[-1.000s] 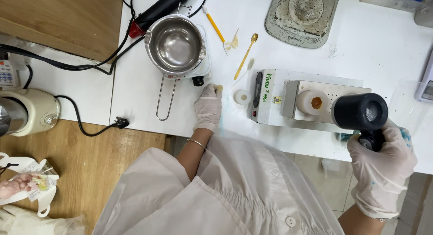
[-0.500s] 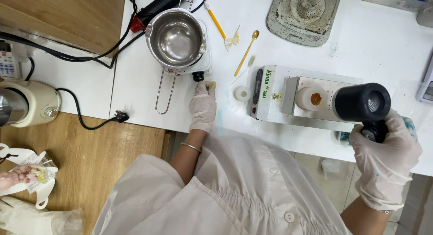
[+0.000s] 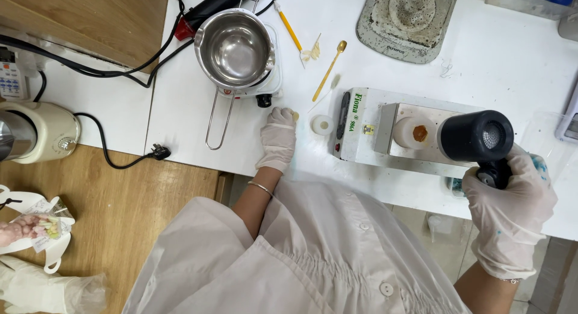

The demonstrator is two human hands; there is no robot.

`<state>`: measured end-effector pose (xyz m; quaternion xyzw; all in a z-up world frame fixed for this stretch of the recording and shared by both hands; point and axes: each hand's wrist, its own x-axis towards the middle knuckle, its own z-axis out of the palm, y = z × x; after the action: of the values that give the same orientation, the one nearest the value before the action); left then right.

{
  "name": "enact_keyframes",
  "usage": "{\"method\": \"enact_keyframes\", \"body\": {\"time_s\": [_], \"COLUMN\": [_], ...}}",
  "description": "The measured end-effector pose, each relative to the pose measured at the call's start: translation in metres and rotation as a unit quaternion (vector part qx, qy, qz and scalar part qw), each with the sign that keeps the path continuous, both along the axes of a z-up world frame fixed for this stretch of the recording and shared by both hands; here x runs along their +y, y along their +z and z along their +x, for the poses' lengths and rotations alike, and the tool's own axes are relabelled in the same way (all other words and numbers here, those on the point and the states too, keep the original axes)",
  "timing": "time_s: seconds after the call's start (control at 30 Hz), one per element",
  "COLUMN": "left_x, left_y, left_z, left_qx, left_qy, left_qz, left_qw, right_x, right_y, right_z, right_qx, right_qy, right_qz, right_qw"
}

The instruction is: Melting wax in molds with a heat gun and decorating them with dried flowers.

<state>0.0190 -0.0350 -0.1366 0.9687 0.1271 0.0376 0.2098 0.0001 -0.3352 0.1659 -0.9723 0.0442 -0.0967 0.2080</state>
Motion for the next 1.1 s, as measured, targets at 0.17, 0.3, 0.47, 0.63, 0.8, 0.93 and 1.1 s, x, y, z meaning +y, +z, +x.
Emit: {"method": "enact_keyframes", "body": {"time_s": [0.17, 0.3, 0.47, 0.63, 0.8, 0.93, 1.1], "left_x": [-0.003, 0.002, 0.019, 0.092, 0.221, 0.305, 0.325], "left_y": [-0.015, -0.011, 0.116, 0.272, 0.210, 0.119, 0.121], "left_z": [0.007, 0.006, 0.007, 0.044, 0.163, 0.270, 0.319], "left_qx": [0.056, 0.068, 0.068, -0.048, -0.200, -0.147, 0.020], "left_qy": [-0.013, 0.004, 0.174, 0.152, 0.141, 0.155, 0.149], "left_qz": [0.080, 0.069, -0.667, -0.717, -0.613, -0.379, -0.081], "left_qw": [0.995, 0.995, 0.722, 0.679, 0.751, 0.901, 0.985], "right_x": [0.005, 0.000, -0.012, -0.011, -0.004, -0.020, -0.040], "right_y": [0.000, -0.002, -0.007, -0.007, -0.005, -0.014, -0.048], "right_z": [-0.001, -0.002, -0.003, -0.004, 0.002, 0.007, -0.003], "right_qx": [0.002, -0.001, -0.013, -0.006, 0.004, 0.053, 0.075], "right_qy": [-0.010, 0.003, 0.013, 0.001, -0.012, -0.038, -0.098], "right_qz": [0.017, 0.007, -0.026, -0.023, -0.065, 0.044, 0.174], "right_qw": [1.000, 1.000, 0.999, 1.000, 0.998, 0.997, 0.977]}}
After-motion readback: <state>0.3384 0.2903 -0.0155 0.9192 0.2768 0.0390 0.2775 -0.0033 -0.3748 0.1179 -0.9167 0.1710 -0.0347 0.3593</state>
